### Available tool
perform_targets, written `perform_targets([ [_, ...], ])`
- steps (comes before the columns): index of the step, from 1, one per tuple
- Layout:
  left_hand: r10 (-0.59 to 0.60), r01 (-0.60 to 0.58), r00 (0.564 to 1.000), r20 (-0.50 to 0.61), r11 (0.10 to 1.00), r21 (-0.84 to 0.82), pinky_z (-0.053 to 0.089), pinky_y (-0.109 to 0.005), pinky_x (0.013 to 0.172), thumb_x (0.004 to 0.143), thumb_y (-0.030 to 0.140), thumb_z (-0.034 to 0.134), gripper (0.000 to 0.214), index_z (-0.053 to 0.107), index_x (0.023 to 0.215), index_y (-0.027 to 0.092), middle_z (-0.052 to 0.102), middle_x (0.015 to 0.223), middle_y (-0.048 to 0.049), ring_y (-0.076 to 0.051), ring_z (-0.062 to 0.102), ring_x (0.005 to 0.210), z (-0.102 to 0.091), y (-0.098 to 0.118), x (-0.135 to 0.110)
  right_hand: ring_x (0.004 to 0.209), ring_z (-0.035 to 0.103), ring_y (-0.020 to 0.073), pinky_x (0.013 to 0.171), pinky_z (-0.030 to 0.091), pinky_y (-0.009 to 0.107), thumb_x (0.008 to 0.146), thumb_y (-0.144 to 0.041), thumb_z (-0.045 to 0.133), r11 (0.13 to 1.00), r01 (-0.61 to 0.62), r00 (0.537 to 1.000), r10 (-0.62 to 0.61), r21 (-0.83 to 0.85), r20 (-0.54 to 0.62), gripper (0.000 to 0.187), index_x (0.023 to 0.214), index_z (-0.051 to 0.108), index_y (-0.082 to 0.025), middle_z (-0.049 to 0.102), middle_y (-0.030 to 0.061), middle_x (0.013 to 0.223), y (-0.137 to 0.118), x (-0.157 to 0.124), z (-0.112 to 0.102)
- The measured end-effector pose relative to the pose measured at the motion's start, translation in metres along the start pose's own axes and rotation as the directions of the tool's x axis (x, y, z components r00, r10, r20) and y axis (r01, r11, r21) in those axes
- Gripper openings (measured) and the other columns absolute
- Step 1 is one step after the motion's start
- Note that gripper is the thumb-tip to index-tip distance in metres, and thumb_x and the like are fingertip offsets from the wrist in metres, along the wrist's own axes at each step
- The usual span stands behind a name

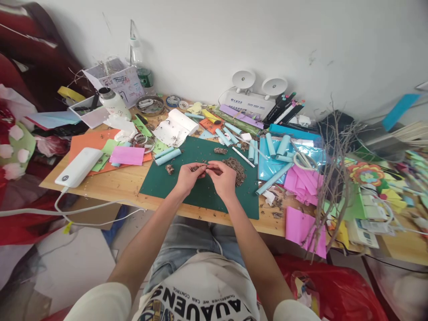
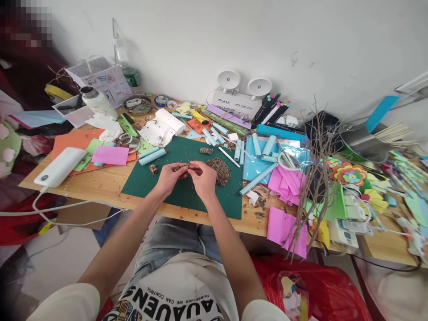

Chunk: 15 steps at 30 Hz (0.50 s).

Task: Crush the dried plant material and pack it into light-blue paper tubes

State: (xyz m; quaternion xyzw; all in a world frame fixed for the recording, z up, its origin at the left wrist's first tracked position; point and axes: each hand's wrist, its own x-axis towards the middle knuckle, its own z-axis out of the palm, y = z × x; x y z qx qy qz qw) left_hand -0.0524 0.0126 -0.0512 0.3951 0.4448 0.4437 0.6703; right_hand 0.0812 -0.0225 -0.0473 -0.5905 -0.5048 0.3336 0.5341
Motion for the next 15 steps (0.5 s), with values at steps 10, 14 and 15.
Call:
perform_targets([
  [10,0.096,-0.098,0.995,0.017,0.983,0.158,0.050,-0.025,0.061,0.068,0.046,0.083,0.035,0.071,0.079,0.015,0.066,0.069,-0.0012,-0.011,0.057,0.060,-0.002,-0.007,-0.005,0.082,0.070,0.0201,0.080,0.054,0.032,0.090,-0.026,0.058,0.948,0.135,0.989,-0.145,-0.287,-0.014,0.019,0.087,0.076,-0.022,0.077,0.0060,0.089,-0.001,-0.014,-0.003],
  [14,0.121,-0.124,0.992,0.026,0.967,0.221,0.050,-0.028,0.064,0.070,0.043,0.081,0.032,0.075,0.086,0.015,0.071,0.076,-0.0041,-0.014,0.060,0.063,0.000,-0.008,-0.008,0.083,0.068,0.0215,0.081,0.052,0.033,0.090,-0.026,0.054,0.930,0.104,0.991,-0.126,-0.353,-0.040,0.021,0.087,0.073,-0.020,0.075,0.0080,0.089,0.002,-0.013,-0.002],
  [15,0.152,-0.153,0.988,0.026,0.950,0.272,0.049,-0.028,0.063,0.073,0.041,0.078,0.029,0.076,0.086,0.016,0.071,0.075,-0.0038,-0.014,0.060,0.062,0.000,-0.007,-0.008,0.080,0.067,0.0212,0.078,0.052,0.032,0.090,-0.028,0.055,0.943,0.067,0.996,-0.084,-0.326,-0.041,0.020,0.086,0.073,-0.020,0.075,0.0074,0.087,0.003,-0.012,-0.002],
])
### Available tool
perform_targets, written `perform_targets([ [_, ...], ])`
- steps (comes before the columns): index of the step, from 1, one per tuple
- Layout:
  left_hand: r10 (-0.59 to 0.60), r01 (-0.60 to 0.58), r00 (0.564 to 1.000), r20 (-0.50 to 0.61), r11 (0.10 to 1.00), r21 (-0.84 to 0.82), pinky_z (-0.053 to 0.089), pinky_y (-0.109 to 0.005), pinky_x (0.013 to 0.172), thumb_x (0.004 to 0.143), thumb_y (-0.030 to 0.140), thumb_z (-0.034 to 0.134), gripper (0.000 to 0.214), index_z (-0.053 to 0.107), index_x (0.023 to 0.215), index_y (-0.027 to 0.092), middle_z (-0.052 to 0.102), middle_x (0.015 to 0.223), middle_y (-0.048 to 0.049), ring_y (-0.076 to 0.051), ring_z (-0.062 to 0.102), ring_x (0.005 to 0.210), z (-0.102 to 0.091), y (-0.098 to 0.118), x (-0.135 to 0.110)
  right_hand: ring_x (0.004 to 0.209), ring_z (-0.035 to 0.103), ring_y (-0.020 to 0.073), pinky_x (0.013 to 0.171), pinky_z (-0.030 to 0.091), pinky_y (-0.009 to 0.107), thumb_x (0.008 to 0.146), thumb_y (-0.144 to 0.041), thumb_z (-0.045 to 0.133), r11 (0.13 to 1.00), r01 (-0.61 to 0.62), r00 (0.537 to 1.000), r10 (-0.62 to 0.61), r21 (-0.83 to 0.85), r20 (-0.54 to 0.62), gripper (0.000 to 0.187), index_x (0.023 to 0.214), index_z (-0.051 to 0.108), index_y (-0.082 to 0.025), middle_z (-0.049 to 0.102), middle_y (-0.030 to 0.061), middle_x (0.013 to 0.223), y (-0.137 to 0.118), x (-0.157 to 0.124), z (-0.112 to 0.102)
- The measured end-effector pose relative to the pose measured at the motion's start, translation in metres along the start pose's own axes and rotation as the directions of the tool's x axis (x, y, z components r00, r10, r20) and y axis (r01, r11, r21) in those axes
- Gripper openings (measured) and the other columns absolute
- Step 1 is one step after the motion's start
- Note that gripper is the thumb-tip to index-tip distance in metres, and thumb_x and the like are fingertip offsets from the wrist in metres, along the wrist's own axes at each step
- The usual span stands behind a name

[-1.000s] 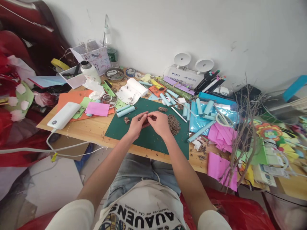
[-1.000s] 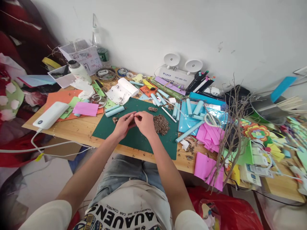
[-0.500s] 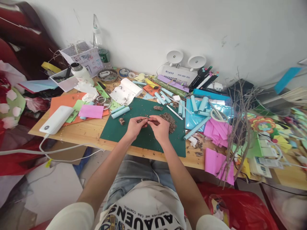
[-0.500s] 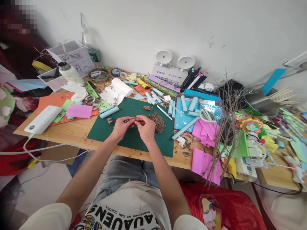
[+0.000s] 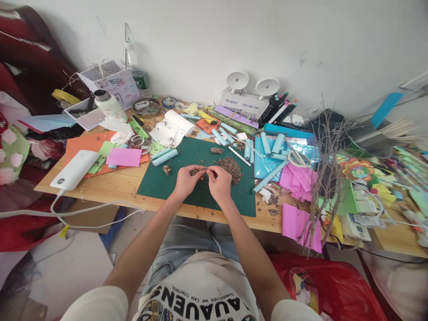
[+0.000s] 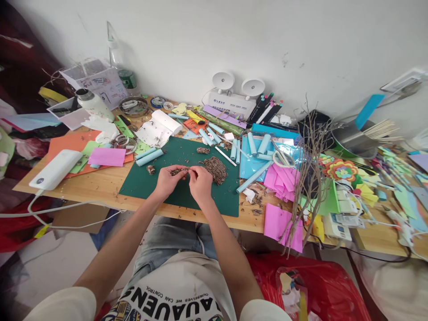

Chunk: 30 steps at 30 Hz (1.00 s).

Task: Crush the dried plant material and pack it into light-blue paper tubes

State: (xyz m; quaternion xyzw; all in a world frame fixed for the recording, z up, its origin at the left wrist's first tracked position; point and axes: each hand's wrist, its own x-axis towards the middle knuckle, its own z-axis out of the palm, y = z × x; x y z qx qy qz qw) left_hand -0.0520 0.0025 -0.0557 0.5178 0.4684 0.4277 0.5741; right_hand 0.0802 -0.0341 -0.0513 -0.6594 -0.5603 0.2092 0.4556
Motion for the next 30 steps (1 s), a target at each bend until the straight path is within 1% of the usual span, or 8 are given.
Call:
perform_targets([
  [2,0.056,-0.055,0.998,-0.003,0.995,0.086,0.047,-0.027,0.062,0.078,0.038,0.072,0.023,0.075,0.087,0.016,0.070,0.073,-0.0029,-0.014,0.059,0.062,0.001,0.002,-0.001,0.072,0.065,0.0199,0.069,0.052,0.030,0.088,-0.033,0.056,0.988,-0.110,0.993,0.104,0.106,0.054,0.020,0.084,0.071,-0.020,0.073,0.0052,0.079,0.001,0.000,0.002],
  [5,0.075,-0.074,0.997,-0.007,0.994,0.076,0.046,-0.025,0.061,0.081,0.036,0.069,0.020,0.073,0.087,0.017,0.068,0.073,-0.0017,-0.013,0.057,0.061,0.001,0.001,-0.001,0.063,0.063,0.0183,0.061,0.050,0.028,0.087,-0.038,0.057,0.951,-0.206,0.978,0.192,0.232,0.082,0.023,0.082,0.070,-0.019,0.070,0.0028,0.070,0.001,-0.001,-0.001],
  [10,0.021,-0.025,0.997,-0.069,0.998,-0.055,0.042,-0.024,0.058,0.079,0.040,0.072,0.026,0.070,0.085,0.015,0.062,0.067,0.0000,-0.011,0.052,0.059,-0.002,-0.008,0.004,0.070,0.067,0.0202,0.069,0.052,0.031,0.089,-0.035,0.057,0.992,-0.098,0.993,0.103,0.080,-0.056,0.024,0.084,0.074,-0.019,0.074,0.0054,0.077,0.001,-0.003,-0.015],
  [13,0.002,-0.004,0.999,-0.049,0.999,-0.045,0.044,-0.025,0.061,0.078,0.040,0.073,0.028,0.071,0.088,0.014,0.064,0.069,-0.0010,-0.011,0.054,0.060,-0.004,-0.013,0.007,0.083,0.071,0.0223,0.080,0.054,0.034,0.089,-0.024,0.055,0.998,0.011,1.000,-0.011,-0.068,0.010,0.023,0.091,0.077,-0.020,0.077,0.0087,0.093,0.004,-0.001,-0.017],
  [17,0.027,-0.026,1.000,-0.007,0.998,0.065,0.050,-0.028,0.067,0.080,0.039,0.071,0.031,0.070,0.101,0.016,0.068,0.072,-0.0016,-0.014,0.061,0.063,-0.005,-0.013,0.007,0.089,0.073,0.0253,0.087,0.056,0.040,0.088,-0.019,0.057,0.985,0.040,0.994,-0.022,-0.166,0.109,0.025,0.101,0.078,-0.018,0.078,0.0116,0.098,0.006,0.002,-0.015],
  [22,0.086,-0.091,0.994,0.067,0.992,0.091,0.049,-0.026,0.065,0.080,0.034,0.071,0.029,0.061,0.103,0.020,0.069,0.074,0.0008,-0.014,0.063,0.062,-0.005,-0.006,0.005,0.084,0.074,0.0207,0.080,0.060,0.033,0.089,-0.031,0.063,0.996,-0.035,0.987,0.022,0.079,0.162,0.033,0.118,0.073,-0.022,0.078,0.0077,0.102,-0.001,0.004,-0.015],
  [26,0.028,-0.026,0.997,0.078,0.999,-0.027,0.047,-0.024,0.058,0.078,0.042,0.075,0.028,0.064,0.082,0.017,0.063,0.063,0.0009,-0.011,0.058,0.056,-0.006,-0.001,0.008,0.094,0.073,0.0205,0.088,0.058,0.033,0.085,-0.027,0.067,0.980,-0.014,0.982,-0.024,0.198,0.187,0.022,0.104,0.078,-0.025,0.078,0.0044,0.104,0.000,0.006,-0.009],
  [30,-0.042,0.053,0.996,0.083,0.988,-0.145,0.047,-0.024,0.056,0.072,0.046,0.082,0.034,0.070,0.079,0.015,0.066,0.063,-0.0017,-0.010,0.056,0.055,-0.008,0.001,0.010,0.084,0.072,0.0192,0.081,0.058,0.031,0.088,-0.027,0.065,0.977,0.028,0.995,-0.047,0.210,0.086,0.017,0.094,0.080,-0.024,0.078,0.0042,0.093,0.004,0.005,-0.002],
])
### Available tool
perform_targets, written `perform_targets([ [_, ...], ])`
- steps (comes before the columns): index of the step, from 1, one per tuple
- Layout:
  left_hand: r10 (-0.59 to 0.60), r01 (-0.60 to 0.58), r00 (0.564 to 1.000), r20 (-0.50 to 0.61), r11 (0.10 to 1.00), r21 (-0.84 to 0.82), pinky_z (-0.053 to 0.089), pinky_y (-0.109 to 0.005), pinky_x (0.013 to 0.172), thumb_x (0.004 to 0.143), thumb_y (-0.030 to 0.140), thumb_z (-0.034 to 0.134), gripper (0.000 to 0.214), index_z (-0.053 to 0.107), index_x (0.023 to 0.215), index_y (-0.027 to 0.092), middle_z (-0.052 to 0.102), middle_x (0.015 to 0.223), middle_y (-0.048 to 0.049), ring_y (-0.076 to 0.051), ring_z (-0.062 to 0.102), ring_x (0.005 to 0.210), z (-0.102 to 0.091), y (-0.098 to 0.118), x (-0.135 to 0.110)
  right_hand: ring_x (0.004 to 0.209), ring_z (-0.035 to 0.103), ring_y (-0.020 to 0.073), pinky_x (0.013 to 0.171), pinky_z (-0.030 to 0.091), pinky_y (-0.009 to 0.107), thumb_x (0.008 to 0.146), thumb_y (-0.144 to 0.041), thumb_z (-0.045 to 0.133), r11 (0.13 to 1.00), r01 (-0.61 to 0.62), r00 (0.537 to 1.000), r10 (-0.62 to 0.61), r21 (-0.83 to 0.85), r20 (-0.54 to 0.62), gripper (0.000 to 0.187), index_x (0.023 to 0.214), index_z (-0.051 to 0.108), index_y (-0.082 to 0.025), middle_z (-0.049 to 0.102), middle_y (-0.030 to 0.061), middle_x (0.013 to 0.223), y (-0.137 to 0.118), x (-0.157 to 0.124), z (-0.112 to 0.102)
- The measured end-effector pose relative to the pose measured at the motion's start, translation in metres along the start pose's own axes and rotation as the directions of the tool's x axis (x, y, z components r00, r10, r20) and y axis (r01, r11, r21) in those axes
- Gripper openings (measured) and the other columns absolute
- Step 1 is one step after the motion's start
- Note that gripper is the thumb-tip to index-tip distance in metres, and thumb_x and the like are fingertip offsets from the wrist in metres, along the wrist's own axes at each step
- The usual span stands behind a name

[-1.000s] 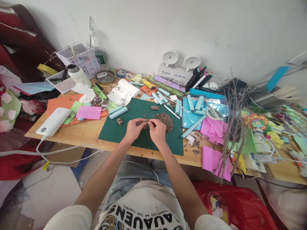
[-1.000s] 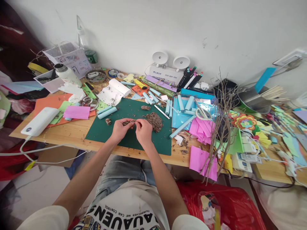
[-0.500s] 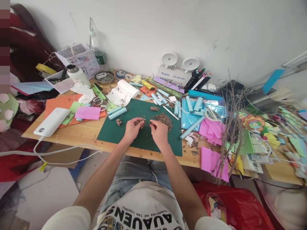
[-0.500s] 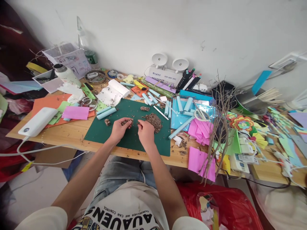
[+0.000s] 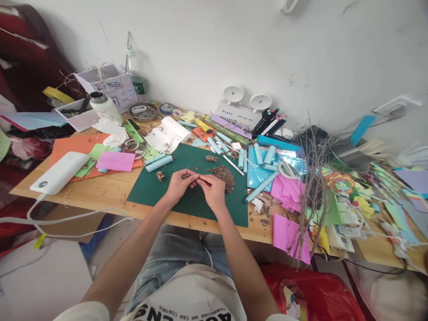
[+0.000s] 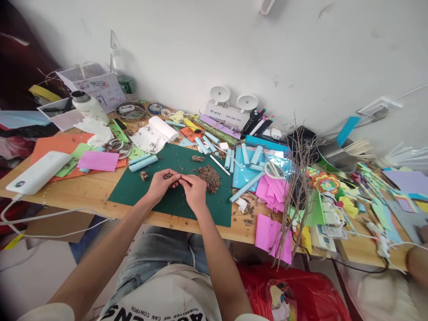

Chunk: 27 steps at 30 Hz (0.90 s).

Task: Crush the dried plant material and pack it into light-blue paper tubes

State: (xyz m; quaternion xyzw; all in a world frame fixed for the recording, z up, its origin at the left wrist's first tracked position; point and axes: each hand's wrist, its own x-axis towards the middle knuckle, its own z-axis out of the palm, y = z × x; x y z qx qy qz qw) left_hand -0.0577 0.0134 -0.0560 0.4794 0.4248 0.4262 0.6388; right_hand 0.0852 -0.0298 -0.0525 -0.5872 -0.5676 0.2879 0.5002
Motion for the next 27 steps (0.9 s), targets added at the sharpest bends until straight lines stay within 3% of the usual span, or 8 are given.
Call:
perform_targets([
  [4,-0.008,0.010,0.997,-0.072,1.000,0.026,0.054,-0.029,0.064,0.068,0.044,0.085,0.038,0.077,0.091,0.015,0.074,0.076,-0.0064,-0.015,0.064,0.063,-0.001,-0.004,-0.003,0.085,0.072,0.0194,0.083,0.058,0.031,0.089,-0.025,0.060,0.999,0.032,0.995,-0.035,-0.029,-0.094,0.019,0.090,0.079,-0.022,0.078,0.0069,0.093,0.001,0.000,0.006],
  [8,0.140,-0.109,0.983,-0.119,0.965,0.237,0.054,-0.031,0.069,0.078,0.043,0.076,0.030,0.078,0.093,0.017,0.076,0.080,-0.0067,-0.018,0.067,0.068,0.002,-0.008,-0.006,0.081,0.072,0.0189,0.079,0.058,0.030,0.088,-0.027,0.059,0.999,-0.037,0.992,0.034,-0.019,-0.122,0.018,0.089,0.077,-0.022,0.078,0.0060,0.090,0.001,-0.002,0.010],
  [12,0.306,-0.241,0.949,-0.073,0.856,0.457,0.053,-0.033,0.081,0.085,0.033,0.066,0.016,0.077,0.091,0.022,0.076,0.092,-0.0065,-0.021,0.068,0.082,0.008,-0.008,-0.009,0.081,0.070,0.0198,0.079,0.058,0.032,0.087,-0.026,0.055,0.995,-0.052,0.991,0.040,-0.090,-0.130,0.019,0.086,0.074,-0.021,0.076,0.0072,0.090,0.002,-0.004,0.015],
  [18,0.398,-0.297,0.916,-0.049,0.757,0.582,0.050,-0.033,0.084,0.090,0.027,0.058,0.017,0.074,0.093,0.021,0.073,0.094,-0.0084,-0.022,0.066,0.088,0.005,-0.005,-0.010,0.067,0.069,0.0206,0.068,0.060,0.033,0.083,-0.031,0.059,0.944,-0.266,0.933,0.303,0.195,-0.197,0.018,0.086,0.069,-0.018,0.072,0.0053,0.072,0.004,-0.001,0.008],
  [20,0.385,-0.302,0.922,-0.031,0.769,0.564,0.050,-0.032,0.080,0.091,0.030,0.058,0.018,0.074,0.094,0.022,0.074,0.093,-0.0076,-0.021,0.066,0.083,0.004,-0.004,-0.010,0.073,0.071,0.0214,0.072,0.060,0.034,0.083,-0.032,0.060,0.966,-0.225,0.942,0.249,0.125,-0.225,0.019,0.088,0.072,-0.018,0.074,0.0069,0.078,0.003,-0.002,0.001],
  [23,0.348,-0.289,0.937,-0.027,0.819,0.496,0.051,-0.030,0.078,0.088,0.032,0.063,0.016,0.073,0.096,0.023,0.075,0.093,-0.0054,-0.019,0.066,0.079,0.005,-0.005,-0.011,0.090,0.072,0.0222,0.080,0.060,0.034,0.085,-0.028,0.060,0.992,-0.112,0.983,0.103,-0.054,-0.153,0.020,0.092,0.077,-0.020,0.075,0.0095,0.102,-0.001,-0.004,-0.007],
  [27,0.292,-0.252,0.956,-0.032,0.870,0.424,0.051,-0.028,0.073,0.086,0.035,0.067,0.018,0.071,0.096,0.021,0.074,0.086,-0.0034,-0.018,0.067,0.074,0.005,-0.010,-0.012,0.092,0.072,0.0201,0.079,0.062,0.032,0.088,-0.027,0.058,0.997,-0.080,0.997,0.080,-0.006,-0.024,0.026,0.105,0.077,-0.022,0.073,0.0086,0.114,-0.004,-0.006,-0.009],
])
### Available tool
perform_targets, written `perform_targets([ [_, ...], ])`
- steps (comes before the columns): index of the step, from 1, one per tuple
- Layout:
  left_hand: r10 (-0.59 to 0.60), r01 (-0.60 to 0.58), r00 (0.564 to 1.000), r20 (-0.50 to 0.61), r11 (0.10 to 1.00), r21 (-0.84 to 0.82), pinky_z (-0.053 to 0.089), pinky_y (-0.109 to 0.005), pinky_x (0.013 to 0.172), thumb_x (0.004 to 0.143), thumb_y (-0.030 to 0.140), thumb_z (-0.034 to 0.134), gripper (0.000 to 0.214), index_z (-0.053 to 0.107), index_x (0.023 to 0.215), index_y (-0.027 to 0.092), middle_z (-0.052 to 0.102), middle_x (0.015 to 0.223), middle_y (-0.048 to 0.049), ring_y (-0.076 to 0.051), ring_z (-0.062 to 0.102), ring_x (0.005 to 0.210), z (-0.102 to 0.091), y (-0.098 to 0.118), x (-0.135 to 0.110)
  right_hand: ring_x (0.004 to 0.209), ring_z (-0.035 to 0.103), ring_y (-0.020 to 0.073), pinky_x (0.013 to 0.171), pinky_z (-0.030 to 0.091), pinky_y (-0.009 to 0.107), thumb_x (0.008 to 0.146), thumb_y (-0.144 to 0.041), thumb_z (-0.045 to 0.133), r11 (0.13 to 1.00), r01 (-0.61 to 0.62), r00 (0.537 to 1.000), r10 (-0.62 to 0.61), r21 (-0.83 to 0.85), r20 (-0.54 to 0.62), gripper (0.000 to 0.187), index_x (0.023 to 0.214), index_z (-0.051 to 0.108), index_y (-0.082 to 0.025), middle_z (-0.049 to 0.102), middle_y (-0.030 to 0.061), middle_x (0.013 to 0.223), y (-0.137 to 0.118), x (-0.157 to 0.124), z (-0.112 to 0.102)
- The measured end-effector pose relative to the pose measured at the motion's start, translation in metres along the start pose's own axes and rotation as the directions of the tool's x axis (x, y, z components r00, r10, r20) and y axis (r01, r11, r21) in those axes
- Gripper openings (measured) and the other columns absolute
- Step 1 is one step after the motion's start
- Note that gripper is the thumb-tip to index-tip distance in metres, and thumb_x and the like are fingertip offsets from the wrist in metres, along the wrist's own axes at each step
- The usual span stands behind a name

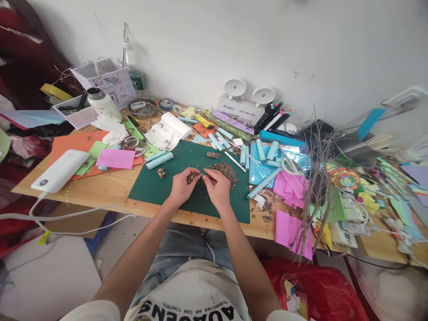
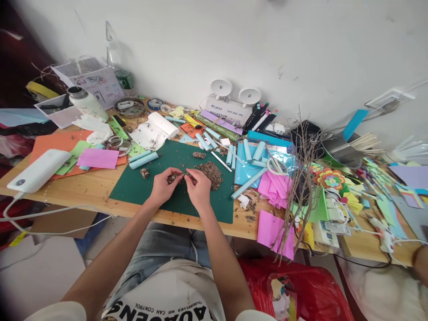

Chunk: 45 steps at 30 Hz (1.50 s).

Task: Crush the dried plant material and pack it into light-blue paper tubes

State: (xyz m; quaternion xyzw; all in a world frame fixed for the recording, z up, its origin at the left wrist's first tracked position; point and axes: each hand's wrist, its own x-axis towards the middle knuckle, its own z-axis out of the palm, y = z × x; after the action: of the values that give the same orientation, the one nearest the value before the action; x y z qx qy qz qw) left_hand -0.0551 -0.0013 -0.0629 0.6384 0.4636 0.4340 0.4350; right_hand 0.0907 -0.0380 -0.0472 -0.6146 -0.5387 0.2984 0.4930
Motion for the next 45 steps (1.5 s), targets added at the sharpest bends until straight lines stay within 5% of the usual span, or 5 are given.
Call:
perform_targets([
  [12,0.107,-0.106,0.994,0.006,0.973,0.204,0.047,-0.027,0.073,0.092,0.030,0.054,0.018,0.068,0.088,0.019,0.070,0.080,-0.0036,-0.015,0.061,0.072,0.002,0.000,0.001,0.076,0.070,0.0192,0.076,0.058,0.033,0.081,-0.026,0.061,0.991,-0.031,0.996,0.042,0.132,-0.082,0.015,0.084,0.075,-0.019,0.075,0.0057,0.083,0.001,0.001,0.021],
  [17,-0.074,0.073,0.997,-0.001,0.987,-0.143,0.046,-0.025,0.063,0.089,0.042,0.062,0.026,0.064,0.083,0.017,0.064,0.069,-0.0012,-0.013,0.057,0.063,-0.001,0.006,0.002,0.062,0.064,0.0165,0.065,0.056,0.031,0.073,-0.032,0.067,0.865,-0.205,0.959,0.271,0.458,-0.082,0.015,0.080,0.069,-0.018,0.069,0.0010,0.068,0.003,0.003,0.027],
  [27,-0.427,0.418,0.897,0.115,0.734,-0.535,0.054,-0.025,0.062,0.073,0.060,0.077,0.053,0.072,0.087,0.010,0.068,0.073,-0.0066,-0.011,0.061,0.060,-0.001,0.018,0.019,0.097,0.070,0.0258,0.092,0.055,0.042,0.086,-0.010,0.046,0.918,0.173,0.983,-0.185,-0.356,0.000,0.030,0.091,0.075,-0.017,0.075,0.0130,0.104,0.015,0.010,-0.008],
  [39,-0.429,0.465,0.875,0.223,0.619,-0.633,0.061,-0.032,0.075,0.073,0.050,0.079,0.040,0.073,0.084,0.012,0.070,0.075,-0.0049,-0.014,0.066,0.070,0.010,0.010,0.014,0.095,0.064,0.0245,0.089,0.054,0.040,0.091,-0.019,0.057,0.867,0.337,0.941,-0.319,-0.366,0.109,0.022,0.095,0.079,-0.022,0.073,0.0086,0.096,-0.003,0.012,0.001],
  [45,-0.335,0.428,0.904,0.267,0.696,-0.576,0.058,-0.035,0.092,0.069,0.044,0.085,0.039,0.078,0.092,0.014,0.075,0.091,-0.0070,-0.016,0.068,0.085,0.008,0.008,0.015,0.079,0.071,0.0207,0.078,0.057,0.034,0.086,-0.022,0.059,0.984,0.115,0.992,-0.119,-0.136,-0.028,0.018,0.089,0.077,-0.020,0.077,0.0064,0.090,0.001,0.013,0.003],
])
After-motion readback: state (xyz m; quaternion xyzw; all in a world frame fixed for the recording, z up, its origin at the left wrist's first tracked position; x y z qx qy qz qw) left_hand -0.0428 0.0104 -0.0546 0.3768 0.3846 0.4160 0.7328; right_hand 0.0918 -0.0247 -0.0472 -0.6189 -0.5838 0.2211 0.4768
